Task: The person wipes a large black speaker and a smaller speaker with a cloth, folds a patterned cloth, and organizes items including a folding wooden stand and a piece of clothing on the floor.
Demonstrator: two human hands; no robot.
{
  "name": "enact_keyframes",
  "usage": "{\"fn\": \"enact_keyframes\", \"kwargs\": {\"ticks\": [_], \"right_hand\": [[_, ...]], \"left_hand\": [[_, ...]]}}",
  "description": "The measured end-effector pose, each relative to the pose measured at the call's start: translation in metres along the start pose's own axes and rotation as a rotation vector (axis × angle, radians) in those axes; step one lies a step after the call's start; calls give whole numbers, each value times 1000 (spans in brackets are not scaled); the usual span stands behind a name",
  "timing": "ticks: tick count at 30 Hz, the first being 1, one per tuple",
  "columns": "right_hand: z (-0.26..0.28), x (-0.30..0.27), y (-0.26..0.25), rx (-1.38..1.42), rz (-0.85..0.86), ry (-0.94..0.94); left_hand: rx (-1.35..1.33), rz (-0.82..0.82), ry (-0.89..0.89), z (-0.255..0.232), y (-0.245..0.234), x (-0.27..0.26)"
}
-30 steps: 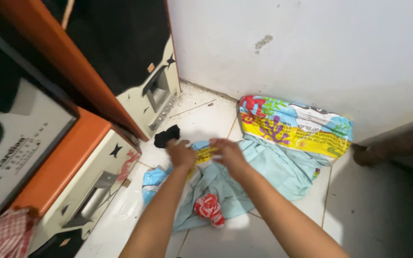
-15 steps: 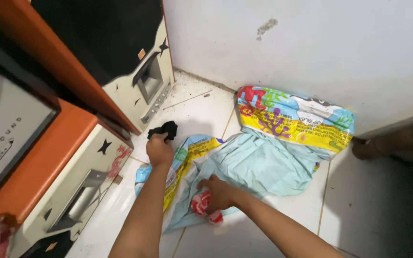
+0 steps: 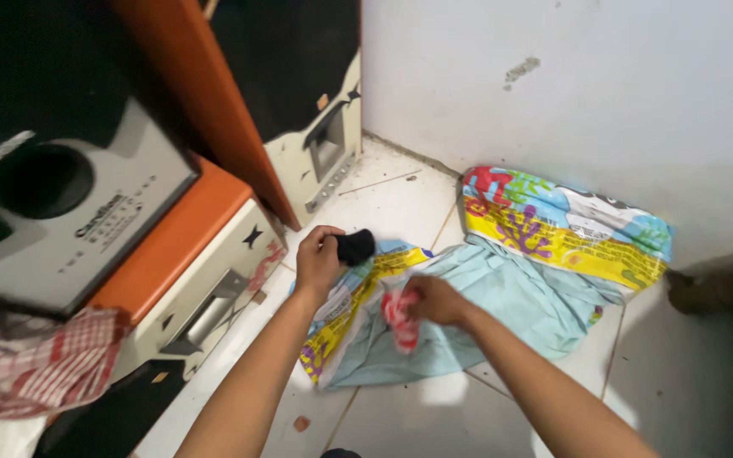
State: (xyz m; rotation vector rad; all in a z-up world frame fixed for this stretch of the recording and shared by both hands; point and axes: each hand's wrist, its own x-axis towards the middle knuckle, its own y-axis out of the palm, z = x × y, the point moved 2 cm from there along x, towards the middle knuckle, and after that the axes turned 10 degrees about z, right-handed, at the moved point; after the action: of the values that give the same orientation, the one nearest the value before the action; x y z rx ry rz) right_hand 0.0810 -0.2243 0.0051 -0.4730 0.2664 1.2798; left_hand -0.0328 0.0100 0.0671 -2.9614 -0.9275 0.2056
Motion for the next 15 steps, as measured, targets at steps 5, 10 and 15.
{"fn": "enact_keyframes", "kwargs": {"ticks": [5, 10, 15], "right_hand": [[86, -11, -18, 23, -156, -167], [176, -33, 14, -127, 40, -144], [215, -18, 72, -153, 344, -133]], "left_hand": [[-440, 52, -138, -14, -14, -12], [-379, 80, -140, -39, -44, -44], [-343, 126, -132, -55, -92, -91]]}}
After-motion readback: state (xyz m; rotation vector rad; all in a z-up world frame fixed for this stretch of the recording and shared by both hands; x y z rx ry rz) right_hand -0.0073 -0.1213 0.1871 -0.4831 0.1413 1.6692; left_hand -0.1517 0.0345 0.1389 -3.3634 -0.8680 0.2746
